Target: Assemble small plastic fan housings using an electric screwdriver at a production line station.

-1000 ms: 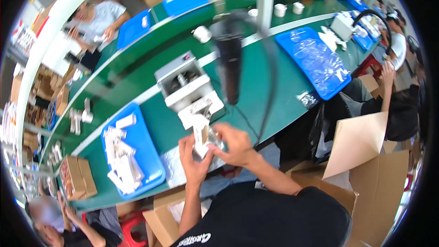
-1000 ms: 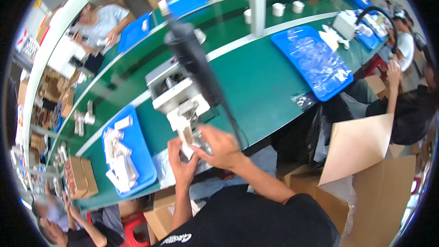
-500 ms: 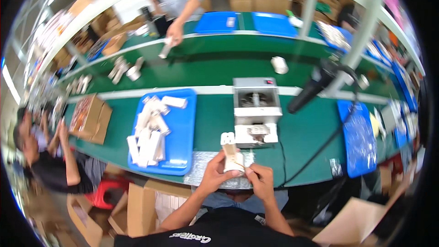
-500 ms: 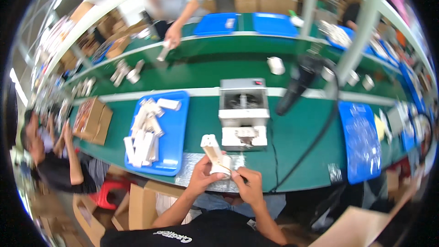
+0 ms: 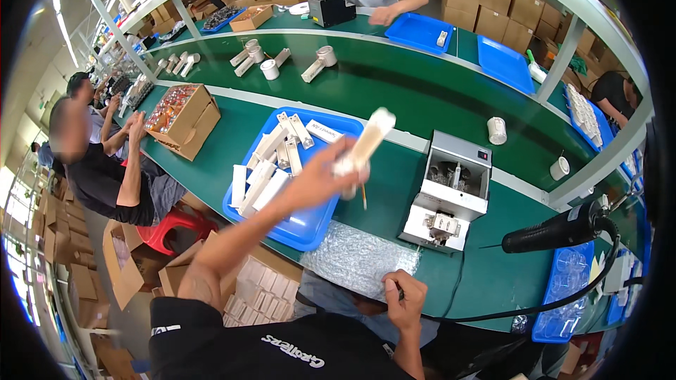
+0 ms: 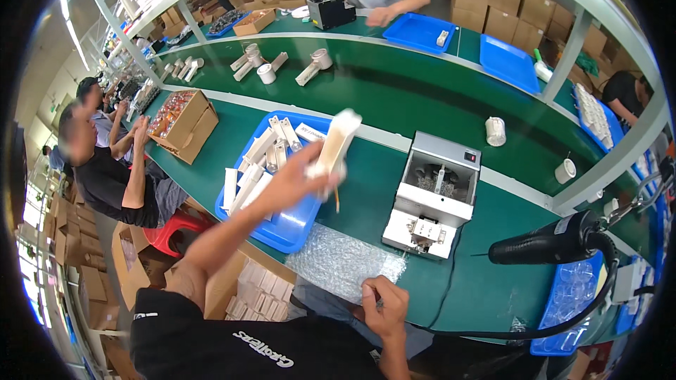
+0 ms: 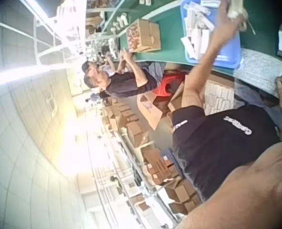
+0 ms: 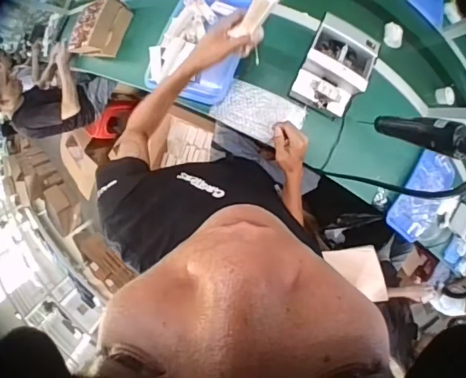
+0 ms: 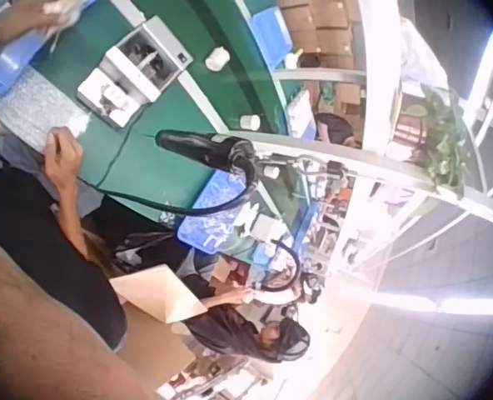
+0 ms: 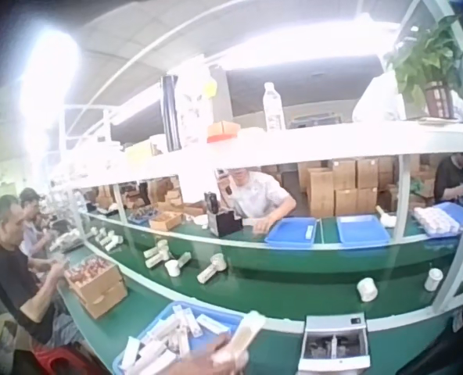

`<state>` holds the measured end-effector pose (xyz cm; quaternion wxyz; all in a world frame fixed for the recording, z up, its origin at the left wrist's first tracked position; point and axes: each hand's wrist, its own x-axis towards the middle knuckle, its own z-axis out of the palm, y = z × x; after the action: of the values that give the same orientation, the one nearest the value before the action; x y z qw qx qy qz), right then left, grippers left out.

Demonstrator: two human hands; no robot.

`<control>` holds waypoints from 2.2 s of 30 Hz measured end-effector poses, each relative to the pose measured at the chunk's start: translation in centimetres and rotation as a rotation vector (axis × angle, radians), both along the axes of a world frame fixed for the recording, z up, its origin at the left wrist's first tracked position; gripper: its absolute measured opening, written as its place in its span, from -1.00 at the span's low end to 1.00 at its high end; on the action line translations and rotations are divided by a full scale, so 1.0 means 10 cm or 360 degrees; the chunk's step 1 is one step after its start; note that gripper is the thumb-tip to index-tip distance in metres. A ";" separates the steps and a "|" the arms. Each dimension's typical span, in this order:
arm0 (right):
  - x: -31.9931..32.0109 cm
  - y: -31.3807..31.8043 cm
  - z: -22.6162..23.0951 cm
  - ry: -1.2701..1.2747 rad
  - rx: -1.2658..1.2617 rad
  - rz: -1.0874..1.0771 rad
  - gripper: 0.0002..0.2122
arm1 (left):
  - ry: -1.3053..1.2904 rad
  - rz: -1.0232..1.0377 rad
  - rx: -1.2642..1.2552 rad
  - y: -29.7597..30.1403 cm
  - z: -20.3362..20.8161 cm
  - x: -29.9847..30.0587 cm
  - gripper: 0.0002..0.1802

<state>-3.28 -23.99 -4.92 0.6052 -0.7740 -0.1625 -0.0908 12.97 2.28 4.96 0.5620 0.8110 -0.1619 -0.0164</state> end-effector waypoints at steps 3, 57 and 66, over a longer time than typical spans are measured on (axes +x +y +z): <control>-0.02 0.08 0.01 0.0008 -0.0024 -0.0079 -0.92 | -0.0232 0.0053 0.0236 0.28 -0.17 1.31 -0.50; -0.05 0.00 -0.18 0.0025 -0.0148 -0.0107 -0.79 | -0.0118 -0.0123 -0.0226 -1.07 -1.06 -1.47 -0.67; 0.05 0.05 -0.17 0.0012 -0.0135 -0.0043 -0.89 | -0.0138 -0.0046 -0.0298 -1.02 -0.91 -1.41 -0.73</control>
<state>-2.74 -23.49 -6.66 0.5711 -0.8015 -0.1535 -0.0891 -1.14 -7.89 -4.10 0.6275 0.7524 -0.1985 0.0258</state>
